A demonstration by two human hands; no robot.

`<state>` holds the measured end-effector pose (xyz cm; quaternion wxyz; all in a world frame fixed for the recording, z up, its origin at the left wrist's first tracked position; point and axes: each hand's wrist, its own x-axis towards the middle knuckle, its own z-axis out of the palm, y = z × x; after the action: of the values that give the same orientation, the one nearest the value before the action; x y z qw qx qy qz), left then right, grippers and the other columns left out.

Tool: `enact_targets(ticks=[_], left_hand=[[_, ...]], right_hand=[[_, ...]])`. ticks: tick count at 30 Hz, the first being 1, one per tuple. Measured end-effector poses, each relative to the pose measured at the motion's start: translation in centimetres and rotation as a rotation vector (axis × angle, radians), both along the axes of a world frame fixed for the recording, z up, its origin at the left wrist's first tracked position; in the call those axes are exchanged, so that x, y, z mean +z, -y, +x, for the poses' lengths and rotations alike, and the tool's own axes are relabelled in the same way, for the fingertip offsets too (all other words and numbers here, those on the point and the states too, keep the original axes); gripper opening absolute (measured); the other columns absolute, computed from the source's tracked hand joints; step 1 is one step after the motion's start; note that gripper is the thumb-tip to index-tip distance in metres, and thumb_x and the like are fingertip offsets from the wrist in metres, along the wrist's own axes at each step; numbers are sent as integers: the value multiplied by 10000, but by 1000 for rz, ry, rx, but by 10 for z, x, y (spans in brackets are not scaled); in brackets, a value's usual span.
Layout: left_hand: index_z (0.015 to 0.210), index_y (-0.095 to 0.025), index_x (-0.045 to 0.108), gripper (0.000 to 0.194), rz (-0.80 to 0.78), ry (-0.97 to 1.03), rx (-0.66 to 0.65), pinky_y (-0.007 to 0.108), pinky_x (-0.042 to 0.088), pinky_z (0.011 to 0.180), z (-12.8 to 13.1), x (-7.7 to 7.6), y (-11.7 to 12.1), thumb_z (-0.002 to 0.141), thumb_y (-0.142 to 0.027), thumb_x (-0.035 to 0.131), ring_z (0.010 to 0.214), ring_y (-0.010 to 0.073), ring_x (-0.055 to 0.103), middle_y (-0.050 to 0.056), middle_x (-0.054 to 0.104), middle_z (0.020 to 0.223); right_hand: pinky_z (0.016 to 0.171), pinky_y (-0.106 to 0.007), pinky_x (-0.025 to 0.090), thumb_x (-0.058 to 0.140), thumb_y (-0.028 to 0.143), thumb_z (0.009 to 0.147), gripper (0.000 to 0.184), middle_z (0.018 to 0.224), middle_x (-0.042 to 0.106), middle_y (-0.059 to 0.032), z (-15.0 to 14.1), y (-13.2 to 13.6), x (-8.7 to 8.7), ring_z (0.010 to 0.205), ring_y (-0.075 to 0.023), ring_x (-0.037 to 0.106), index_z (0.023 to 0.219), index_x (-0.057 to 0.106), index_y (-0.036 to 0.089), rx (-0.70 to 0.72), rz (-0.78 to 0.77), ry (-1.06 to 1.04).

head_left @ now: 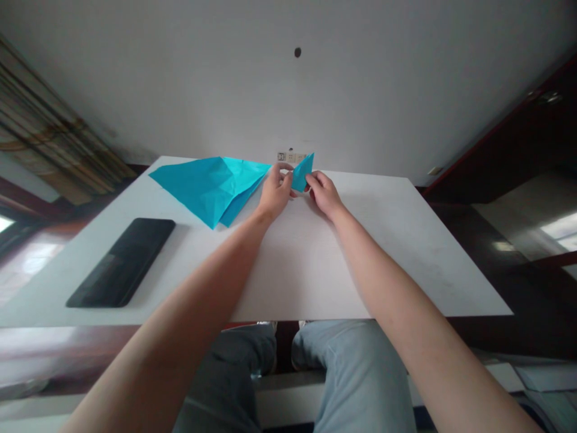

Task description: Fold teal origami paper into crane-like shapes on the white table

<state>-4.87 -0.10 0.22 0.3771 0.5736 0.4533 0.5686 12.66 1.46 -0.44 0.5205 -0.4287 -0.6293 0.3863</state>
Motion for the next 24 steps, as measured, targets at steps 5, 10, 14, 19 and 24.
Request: enact_targets(ticks=[5,10,14,19,24], left_hand=[[1041,-235,667,156,-57,5,-41,235,605,622,1,2,2,1180,-243,597,641,129,741,-6,789,832],[1041,-202,693,110,-54,25,-62,209,613,658,4,6,9,1131,-226,753,707,116,756,19,835,895],[1021,-191,702,130,-62,13,-51,186,590,631,5,9,13,1114,-202,791,708,102,752,31,846,956],[947,-198,705,209,-46,-36,-54,205,600,629,4,6,8,1150,-225,748,683,117,747,21,820,871],[921,-204,685,224,-10,-105,1,200,568,611,2,3,5,1137,-234,740,680,120,723,2,766,851]], right_hand=[[757,-330,426,807,660,1070,501,758,629,24,1,-5,-5,767,-170,546,820,621,267,-9,7,58],[776,-348,426,765,642,1091,456,788,642,17,4,-9,-9,793,-183,565,867,628,269,11,12,100],[801,-372,437,690,658,1119,456,813,647,1,5,-12,-13,835,-206,607,886,610,274,16,25,119],[842,-397,448,697,722,1081,485,844,664,-2,5,-18,-21,861,-221,629,913,596,279,9,66,143],[821,-396,494,838,719,956,564,894,622,50,4,-22,-28,798,-197,620,1192,523,315,16,41,-6]])
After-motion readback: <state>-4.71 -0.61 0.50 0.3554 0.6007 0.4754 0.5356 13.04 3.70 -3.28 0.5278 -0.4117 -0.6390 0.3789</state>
